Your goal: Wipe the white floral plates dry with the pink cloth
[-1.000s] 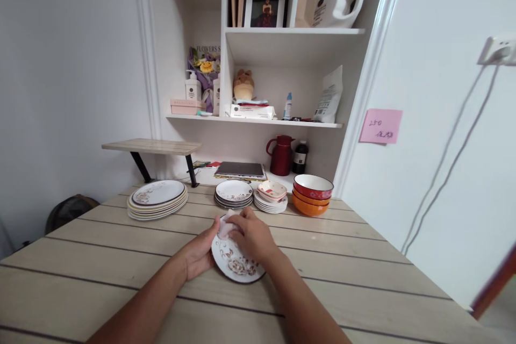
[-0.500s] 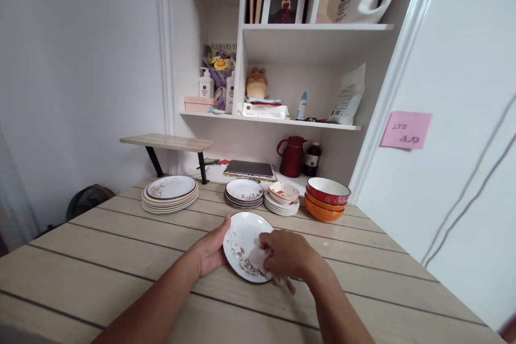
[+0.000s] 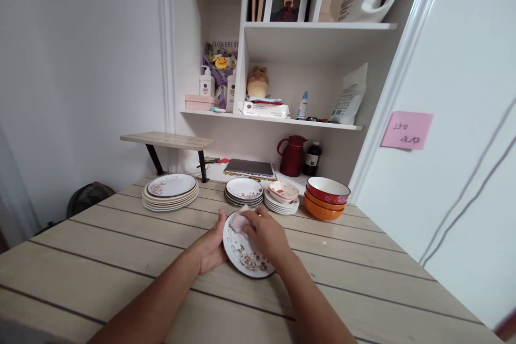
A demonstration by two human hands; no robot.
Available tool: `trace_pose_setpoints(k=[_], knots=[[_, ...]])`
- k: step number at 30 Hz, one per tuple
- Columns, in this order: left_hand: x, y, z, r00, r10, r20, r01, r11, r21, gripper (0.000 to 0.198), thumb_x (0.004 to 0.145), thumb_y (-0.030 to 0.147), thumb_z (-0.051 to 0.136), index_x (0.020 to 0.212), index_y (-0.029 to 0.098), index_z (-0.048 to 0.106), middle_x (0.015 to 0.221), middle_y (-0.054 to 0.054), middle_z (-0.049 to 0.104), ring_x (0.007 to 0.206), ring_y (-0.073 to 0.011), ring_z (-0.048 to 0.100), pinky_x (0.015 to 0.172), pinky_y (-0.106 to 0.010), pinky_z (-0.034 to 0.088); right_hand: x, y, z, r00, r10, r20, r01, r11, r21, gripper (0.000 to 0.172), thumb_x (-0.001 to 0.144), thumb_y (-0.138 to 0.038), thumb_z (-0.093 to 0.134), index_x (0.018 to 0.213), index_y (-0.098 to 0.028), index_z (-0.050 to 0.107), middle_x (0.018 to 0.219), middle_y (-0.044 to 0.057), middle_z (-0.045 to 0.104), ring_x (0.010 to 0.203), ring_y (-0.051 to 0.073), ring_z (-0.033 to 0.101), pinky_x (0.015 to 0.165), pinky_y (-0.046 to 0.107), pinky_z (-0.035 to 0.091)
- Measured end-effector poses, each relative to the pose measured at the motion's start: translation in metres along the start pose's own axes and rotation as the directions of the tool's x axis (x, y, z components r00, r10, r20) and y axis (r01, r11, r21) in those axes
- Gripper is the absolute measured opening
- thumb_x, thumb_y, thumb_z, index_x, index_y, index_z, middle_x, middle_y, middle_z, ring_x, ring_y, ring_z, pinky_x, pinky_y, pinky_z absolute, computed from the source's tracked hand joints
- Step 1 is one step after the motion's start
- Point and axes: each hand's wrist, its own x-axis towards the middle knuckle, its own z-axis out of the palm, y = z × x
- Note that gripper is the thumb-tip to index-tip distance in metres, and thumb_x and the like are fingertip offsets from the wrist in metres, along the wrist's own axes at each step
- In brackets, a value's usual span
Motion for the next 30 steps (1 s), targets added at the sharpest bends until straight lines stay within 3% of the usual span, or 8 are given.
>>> trace_pose_setpoints(k=[3,6,9,13,16,22,25,30], knots=[[0.001,0.000,-0.002,1.000,-0.021,-0.014,0.021,0.999,0.025,0.076,0.081,0.071,0.034,0.128,0.015,0.053,0.122,-0.017,0.063,0.119,-0.0277,0.054,0.101,-0.042,0.038,0.000,0.014,-0.007,0.990,0.141,0.024,-0.137,0.983,-0.119,0.036,0.087,-0.032,0.047,0.122,-0.035,0.055,0.118,0.006,0.055,0.092,0.020,0.060,0.066,0.027,0.035],[0.001,0.000,-0.004,0.999,-0.037,-0.008,0.038,0.998,0.042,0.075,0.081,0.070,0.036,0.129,0.015,0.052,0.123,-0.017,0.063,0.121,-0.0277,0.053,0.102,-0.043,0.038,-0.008,0.023,-0.019,0.977,0.193,0.094,-0.172,0.964,-0.202,0.034,0.083,-0.030,0.049,0.115,-0.032,0.058,0.110,0.007,0.060,0.089,0.023,0.060,0.062,0.028,0.032],[0.001,0.001,-0.005,0.999,-0.053,-0.007,0.053,0.997,0.062,0.073,0.082,0.069,0.036,0.128,0.015,0.053,0.124,-0.017,0.062,0.122,-0.0276,0.052,0.102,-0.043,0.037,-0.020,0.021,-0.031,0.969,0.157,0.192,-0.109,0.965,-0.239,0.025,0.076,-0.030,0.055,0.099,-0.027,0.063,0.097,0.006,0.066,0.084,0.023,0.060,0.059,0.028,0.029],[0.000,0.001,-0.004,0.999,-0.053,0.000,0.053,0.996,0.067,0.073,0.082,0.069,0.033,0.129,0.016,0.053,0.123,-0.015,0.063,0.119,-0.0273,0.055,0.102,-0.043,0.037,-0.028,0.009,-0.034,0.957,0.000,0.290,0.044,0.988,-0.145,0.018,0.071,-0.033,0.061,0.087,-0.025,0.064,0.081,0.003,0.066,0.072,0.019,0.057,0.056,0.027,0.026],[0.000,0.001,-0.001,0.999,-0.044,0.008,0.044,0.998,0.050,0.077,0.081,0.071,0.032,0.127,0.014,0.054,0.121,-0.016,0.064,0.117,-0.0280,0.056,0.101,-0.043,0.039,-0.023,0.000,-0.022,0.975,-0.085,0.204,0.093,0.995,-0.026,0.020,0.075,-0.031,0.059,0.094,-0.025,0.063,0.087,0.001,0.064,0.074,0.016,0.057,0.060,0.026,0.029],[0.001,0.001,0.001,0.999,-0.036,-0.040,0.037,0.999,0.025,0.081,0.079,0.074,0.029,0.125,0.013,0.056,0.119,-0.016,0.065,0.118,-0.0279,0.055,0.100,-0.041,0.039,0.002,0.000,0.007,0.999,0.034,-0.033,-0.035,0.999,-0.035,0.029,0.090,-0.032,0.046,0.116,-0.030,0.057,0.110,0.005,0.057,0.090,0.017,0.059,0.066,0.025,0.033],[0.002,0.001,-0.001,0.997,-0.057,-0.044,0.059,0.998,0.038,0.080,0.080,0.073,0.030,0.126,0.013,0.054,0.117,-0.016,0.066,0.116,-0.0278,0.056,0.099,-0.042,0.039,0.008,0.010,0.006,0.995,0.099,-0.027,-0.101,0.990,-0.100,0.028,0.090,-0.033,0.046,0.116,-0.032,0.056,0.111,0.005,0.058,0.091,0.019,0.060,0.063,0.026,0.032],[0.001,0.001,-0.001,0.998,-0.056,-0.006,0.056,0.998,0.040,0.077,0.080,0.071,0.035,0.127,0.013,0.054,0.121,-0.017,0.064,0.119,-0.0283,0.054,0.100,-0.041,0.039,0.000,0.027,-0.012,0.981,0.171,0.095,-0.152,0.972,-0.181,0.025,0.084,-0.032,0.051,0.108,-0.029,0.057,0.106,0.005,0.064,0.089,0.022,0.061,0.060,0.027,0.030]])
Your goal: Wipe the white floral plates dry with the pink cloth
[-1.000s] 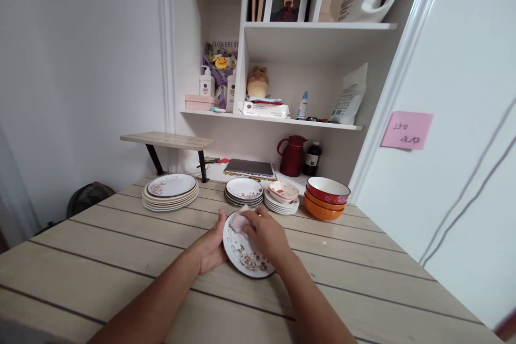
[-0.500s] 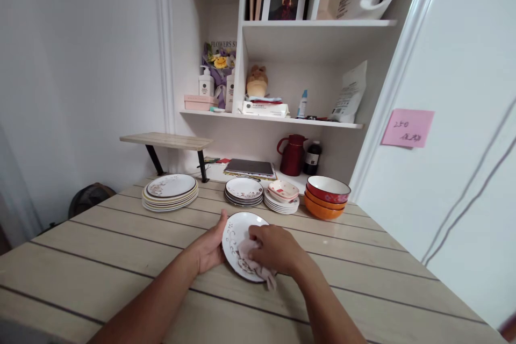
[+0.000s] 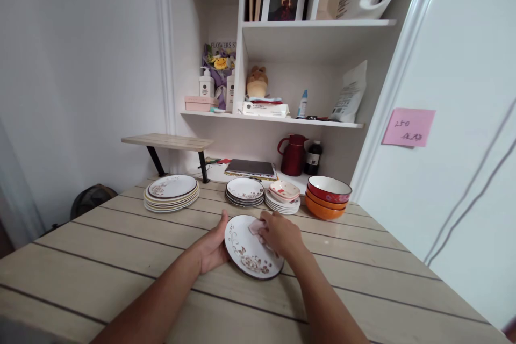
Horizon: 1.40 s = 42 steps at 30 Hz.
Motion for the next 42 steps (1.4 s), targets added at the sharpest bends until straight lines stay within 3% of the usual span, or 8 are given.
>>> trace_pose_setpoints(k=[3,7,14,20,30,36,42], knots=[[-0.001,0.000,0.001,1.000,0.006,-0.003,-0.006,1.000,0.016,0.075,0.081,0.070,0.036,0.126,0.012,0.055,0.120,-0.017,0.064,0.119,-0.0282,0.054,0.100,-0.040,0.039,-0.010,0.008,-0.007,0.996,-0.056,0.072,0.057,0.998,-0.013,0.023,0.079,-0.032,0.054,0.101,-0.026,0.058,0.097,0.005,0.067,0.086,0.022,0.060,0.060,0.027,0.029],[-0.003,0.001,0.003,1.000,0.001,-0.012,0.000,0.999,0.049,0.074,0.081,0.069,0.037,0.125,0.012,0.055,0.119,-0.017,0.065,0.118,-0.0277,0.056,0.101,-0.040,0.039,-0.017,0.007,-0.008,0.979,-0.159,0.124,0.149,0.985,0.091,0.018,0.075,-0.031,0.057,0.092,-0.024,0.059,0.085,0.002,0.067,0.075,0.018,0.057,0.060,0.027,0.029],[-0.003,0.001,0.005,0.999,0.018,-0.030,-0.017,0.999,0.050,0.069,0.082,0.067,0.040,0.121,0.013,0.058,0.115,-0.015,0.067,0.111,-0.0280,0.060,0.096,-0.040,0.043,-0.009,-0.016,0.012,0.966,-0.246,-0.079,0.258,0.915,0.310,0.027,0.080,-0.026,0.055,0.107,-0.024,0.057,0.100,0.003,0.059,0.082,0.016,0.056,0.069,0.025,0.036],[0.003,-0.002,0.000,0.995,0.023,-0.101,-0.018,0.999,0.049,0.067,0.082,0.067,0.042,0.119,0.014,0.059,0.113,-0.014,0.068,0.107,-0.0269,0.061,0.092,-0.037,0.045,-0.002,-0.023,0.018,0.984,-0.123,-0.129,0.148,0.968,0.202,0.028,0.089,-0.032,0.047,0.116,-0.029,0.055,0.108,0.004,0.055,0.089,0.016,0.056,0.071,0.025,0.035],[0.000,0.001,0.001,0.997,-0.024,-0.070,0.031,0.994,0.101,0.069,0.082,0.067,0.042,0.122,0.014,0.057,0.117,-0.015,0.066,0.114,-0.0274,0.058,0.096,-0.040,0.042,-0.012,0.002,-0.009,0.998,0.001,0.064,0.002,0.999,-0.037,0.029,0.079,-0.029,0.051,0.107,-0.028,0.059,0.105,0.007,0.063,0.086,0.023,0.060,0.059,0.027,0.028],[-0.004,0.002,0.005,0.999,-0.023,-0.043,0.027,0.994,0.104,0.069,0.083,0.067,0.040,0.124,0.014,0.056,0.114,-0.015,0.068,0.109,-0.0269,0.061,0.097,-0.039,0.042,-0.033,-0.004,-0.027,0.959,-0.181,0.220,0.175,0.983,0.046,0.017,0.070,-0.028,0.057,0.086,-0.024,0.060,0.081,0.002,0.066,0.069,0.018,0.056,0.054,0.027,0.027],[-0.006,0.001,0.011,0.989,-0.038,-0.145,0.061,0.986,0.155,0.071,0.081,0.069,0.039,0.118,0.011,0.060,0.104,-0.015,0.071,0.091,-0.0259,0.067,0.086,-0.038,0.047,-0.030,-0.019,-0.016,0.919,-0.383,0.095,0.349,0.901,0.257,0.021,0.072,-0.025,0.059,0.093,-0.023,0.058,0.090,0.001,0.063,0.077,0.016,0.055,0.062,0.025,0.033]])
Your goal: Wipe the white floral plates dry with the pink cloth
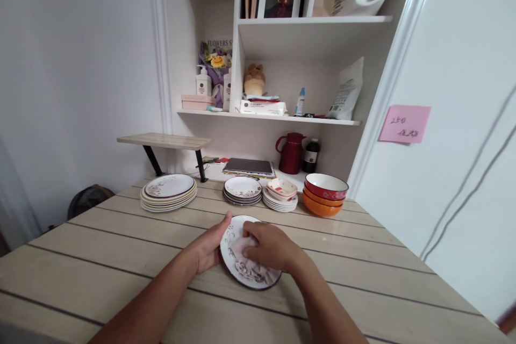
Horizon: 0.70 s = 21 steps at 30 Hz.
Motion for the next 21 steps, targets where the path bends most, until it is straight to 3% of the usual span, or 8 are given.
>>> trace_pose_setpoints(k=[3,6,9,15,21], knots=[[0.001,0.000,0.002,1.000,0.018,-0.025,-0.018,1.000,-0.009,0.072,0.081,0.070,0.037,0.115,0.012,0.062,0.101,-0.014,0.072,0.088,-0.0238,0.067,0.082,-0.034,0.048,0.012,-0.002,0.012,0.993,-0.008,-0.115,0.012,0.999,0.032,0.024,0.078,-0.025,0.057,0.101,-0.024,0.057,0.100,0.003,0.060,0.083,0.016,0.056,0.069,0.025,0.035],[0.004,0.000,0.002,0.999,0.032,-0.042,-0.033,0.999,-0.030,0.068,0.082,0.069,0.037,0.114,0.014,0.063,0.101,-0.012,0.072,0.091,-0.0223,0.066,0.081,-0.031,0.048,0.023,0.001,0.020,0.971,0.101,-0.219,-0.111,0.993,-0.031,0.020,0.085,-0.028,0.051,0.104,-0.025,0.056,0.102,0.003,0.057,0.084,0.016,0.057,0.068,0.025,0.034],[0.005,0.000,0.000,0.998,0.030,-0.048,-0.031,0.999,-0.029,0.068,0.082,0.069,0.038,0.114,0.014,0.062,0.104,-0.012,0.071,0.094,-0.0226,0.066,0.084,-0.032,0.047,0.029,0.009,0.021,0.943,0.221,-0.249,-0.249,0.964,-0.088,0.021,0.087,-0.031,0.049,0.107,-0.028,0.055,0.105,0.004,0.058,0.088,0.017,0.058,0.064,0.026,0.031],[0.002,-0.001,0.000,1.000,0.017,-0.021,-0.017,1.000,0.019,0.066,0.082,0.067,0.042,0.118,0.015,0.060,0.110,-0.013,0.070,0.102,-0.0245,0.064,0.090,-0.036,0.045,0.013,0.024,0.005,0.935,0.314,-0.166,-0.343,0.918,-0.197,0.025,0.082,-0.032,0.052,0.107,-0.028,0.056,0.104,0.006,0.063,0.086,0.021,0.059,0.059,0.027,0.026],[-0.001,-0.001,0.003,0.999,0.019,-0.043,-0.017,0.999,0.048,0.065,0.082,0.067,0.043,0.118,0.016,0.060,0.107,-0.013,0.071,0.098,-0.0245,0.065,0.088,-0.037,0.047,-0.006,0.016,-0.006,0.981,0.192,0.010,-0.189,0.973,-0.135,0.010,0.075,-0.031,0.057,0.081,-0.022,0.056,0.079,0.001,0.064,0.067,0.016,0.054,0.055,0.026,0.026]])
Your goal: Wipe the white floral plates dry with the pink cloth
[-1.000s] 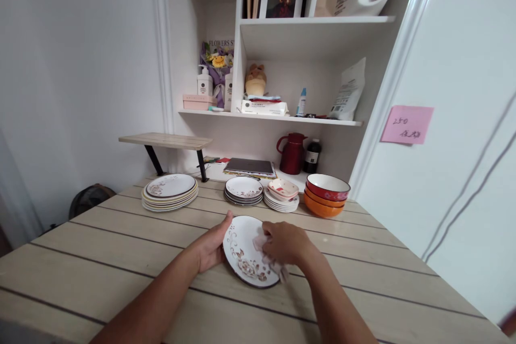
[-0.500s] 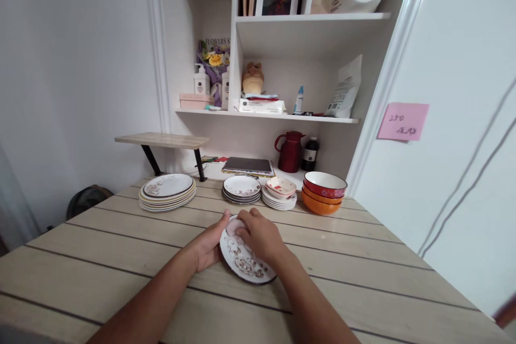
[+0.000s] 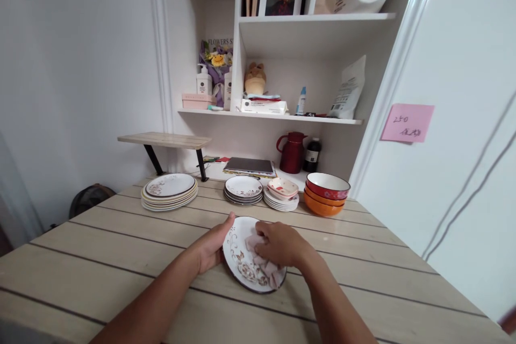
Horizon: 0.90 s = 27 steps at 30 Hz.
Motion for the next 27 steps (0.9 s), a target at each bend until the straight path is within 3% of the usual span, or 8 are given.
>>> trace_pose_setpoints(k=[3,6,10,15,20,27], knots=[[0.002,-0.001,0.000,1.000,0.013,-0.025,-0.013,1.000,0.010,0.063,0.081,0.066,0.046,0.114,0.014,0.062,0.101,-0.013,0.072,0.088,-0.0228,0.067,0.081,-0.033,0.049,0.002,-0.010,0.005,0.995,-0.094,-0.043,0.099,0.989,0.112,0.011,0.075,-0.029,0.058,0.083,-0.022,0.055,0.080,0.000,0.063,0.070,0.015,0.054,0.057,0.025,0.029],[0.005,-0.003,-0.002,0.999,0.036,-0.031,-0.036,0.999,-0.008,0.062,0.080,0.065,0.049,0.110,0.013,0.063,0.097,-0.012,0.073,0.082,-0.0210,0.067,0.075,-0.030,0.049,0.012,-0.022,0.016,0.974,-0.133,-0.182,0.164,0.973,0.164,0.017,0.078,-0.028,0.057,0.094,-0.023,0.055,0.091,0.002,0.062,0.079,0.016,0.055,0.063,0.024,0.032],[0.008,-0.004,-0.004,0.999,0.036,-0.041,-0.037,0.999,-0.026,0.060,0.081,0.065,0.048,0.110,0.015,0.064,0.099,-0.011,0.072,0.086,-0.0206,0.067,0.076,-0.029,0.048,0.026,-0.026,0.026,0.958,-0.028,-0.284,0.064,0.991,0.118,0.016,0.085,-0.031,0.052,0.099,-0.023,0.055,0.096,0.003,0.059,0.079,0.015,0.055,0.063,0.025,0.030],[0.007,-0.003,-0.002,0.999,0.024,-0.026,-0.024,1.000,-0.011,0.058,0.083,0.063,0.047,0.110,0.015,0.064,0.101,-0.012,0.072,0.091,-0.0222,0.066,0.081,-0.031,0.047,0.030,-0.009,0.022,0.964,0.093,-0.247,-0.078,0.995,0.070,0.021,0.087,-0.037,0.050,0.105,-0.027,0.054,0.100,0.003,0.061,0.084,0.017,0.058,0.062,0.025,0.029],[0.004,-0.003,0.000,0.999,0.053,-0.009,-0.053,0.999,0.015,0.057,0.081,0.062,0.052,0.111,0.016,0.064,0.105,-0.011,0.071,0.098,-0.0222,0.064,0.088,-0.031,0.045,0.018,0.004,0.009,0.980,0.150,-0.127,-0.152,0.988,-0.009,0.025,0.083,-0.037,0.052,0.106,-0.026,0.055,0.097,0.006,0.066,0.084,0.020,0.059,0.059,0.026,0.028],[-0.003,0.000,0.006,0.996,0.068,-0.049,-0.063,0.993,0.102,0.059,0.079,0.063,0.053,0.112,0.016,0.063,0.103,-0.011,0.072,0.095,-0.0220,0.065,0.085,-0.032,0.045,0.004,0.002,-0.002,1.000,-0.017,0.004,0.017,0.999,0.040,0.017,0.078,-0.033,0.054,0.091,-0.023,0.058,0.086,0.004,0.066,0.074,0.019,0.058,0.060,0.027,0.030]])
